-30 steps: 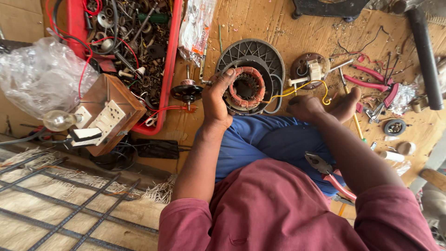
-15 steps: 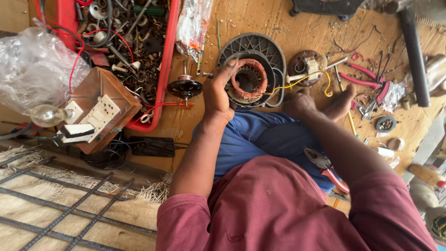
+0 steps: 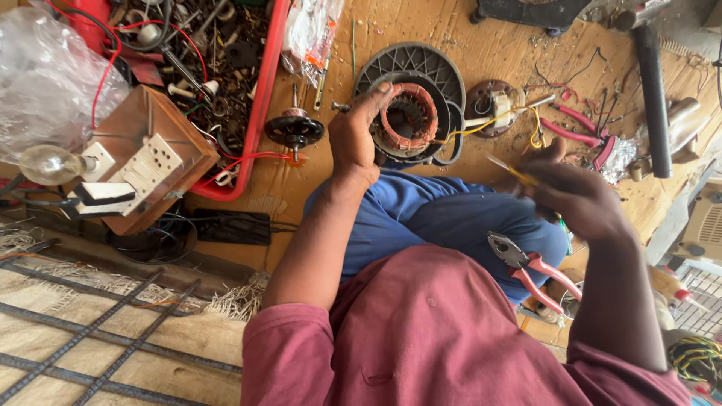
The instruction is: The person is repairing an electrical motor component, likely a fan motor stator. They use a screwdriver to pry and adjust copper windings and a yellow wire inside the stator. They also use pliers to cut a wire and manipulate the internal components.
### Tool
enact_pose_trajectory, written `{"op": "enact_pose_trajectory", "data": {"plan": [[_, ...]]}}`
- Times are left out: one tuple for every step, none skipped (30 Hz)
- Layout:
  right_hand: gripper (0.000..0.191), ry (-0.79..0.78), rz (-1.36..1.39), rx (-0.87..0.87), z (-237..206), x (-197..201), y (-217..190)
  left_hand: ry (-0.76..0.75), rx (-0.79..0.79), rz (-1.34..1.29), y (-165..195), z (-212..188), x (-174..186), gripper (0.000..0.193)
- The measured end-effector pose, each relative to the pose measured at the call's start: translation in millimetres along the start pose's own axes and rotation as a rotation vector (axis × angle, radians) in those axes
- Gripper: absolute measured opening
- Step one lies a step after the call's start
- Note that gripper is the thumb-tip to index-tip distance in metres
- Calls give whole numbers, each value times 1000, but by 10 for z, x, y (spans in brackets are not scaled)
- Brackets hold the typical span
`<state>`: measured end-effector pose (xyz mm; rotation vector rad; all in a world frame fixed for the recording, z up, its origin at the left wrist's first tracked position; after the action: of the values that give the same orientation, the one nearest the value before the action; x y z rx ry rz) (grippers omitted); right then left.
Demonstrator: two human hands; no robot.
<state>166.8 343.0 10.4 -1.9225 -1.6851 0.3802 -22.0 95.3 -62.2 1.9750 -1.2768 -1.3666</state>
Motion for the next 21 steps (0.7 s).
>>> {"op": "enact_pose_trajectory", "data": {"plan": [[32,-12,113,17,-98,36,50,-6,-9,0,4,10,2,37],[31,-8,145,70,-159,-14,92,-10,-11,23,4,15,9,38],[30,-3,178,127,-205,-135,132,-17,-14,47,13,28,11,38],[30,3,211,185,-235,-268,144,-26,-19,70,21,39,6,38],[31,-8,165,224,-256,-407,135,-20,1,58,13,34,0,39],[32,-24,116,270,-245,-555,96,-14,11,44,17,40,-6,39],[34,-42,68,323,-218,-676,23,-9,15,31,35,59,-14,40],[33,-6,5,347,-196,-751,-44,2,7,33,54,65,-13,40],[32,33,-55,367,-185,-810,-108,12,4,36,58,59,-17,40],[31,74,-115,383,-185,-839,-170,21,6,38,60,53,-18,40],[30,87,-137,365,-190,-852,-210,13,7,33,65,52,-24,40],[30,100,-159,347,-192,-858,-242,5,8,28,70,55,-30,40],[29,111,-181,328,-193,-865,-262,-2,8,23,76,55,-31,40],[29,105,-175,315,-196,-873,-272,1,17,35,75,49,-23,40],[29,99,-170,304,-194,-876,-279,2,25,47,77,49,-21,40],[28,95,-164,297,-189,-881,-278,0,29,58,80,53,-21,40],[29,88,-135,274,-180,-884,-268,-3,28,67,87,55,-25,41],[30,80,-106,250,-168,-890,-256,-4,26,76,92,52,-26,41],[30,70,-79,225,-160,-894,-245,-4,25,84,97,48,-26,41],[31,59,-69,188,-150,-899,-231,-4,17,87,104,48,-28,41],[32,48,-59,153,-145,-904,-221,-4,10,91,109,50,-33,41]]}}
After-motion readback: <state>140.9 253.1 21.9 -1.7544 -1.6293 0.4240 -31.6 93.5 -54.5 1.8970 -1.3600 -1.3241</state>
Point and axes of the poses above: each hand's wrist, its own z-axis towards the middle knuckle, its own x-axis out of the back of the hand, y = z × x, the point moved 5 cm from there along z, towards the middle knuckle, and after that the axes turned 10 degrees about -x, right-handed, at the moved point
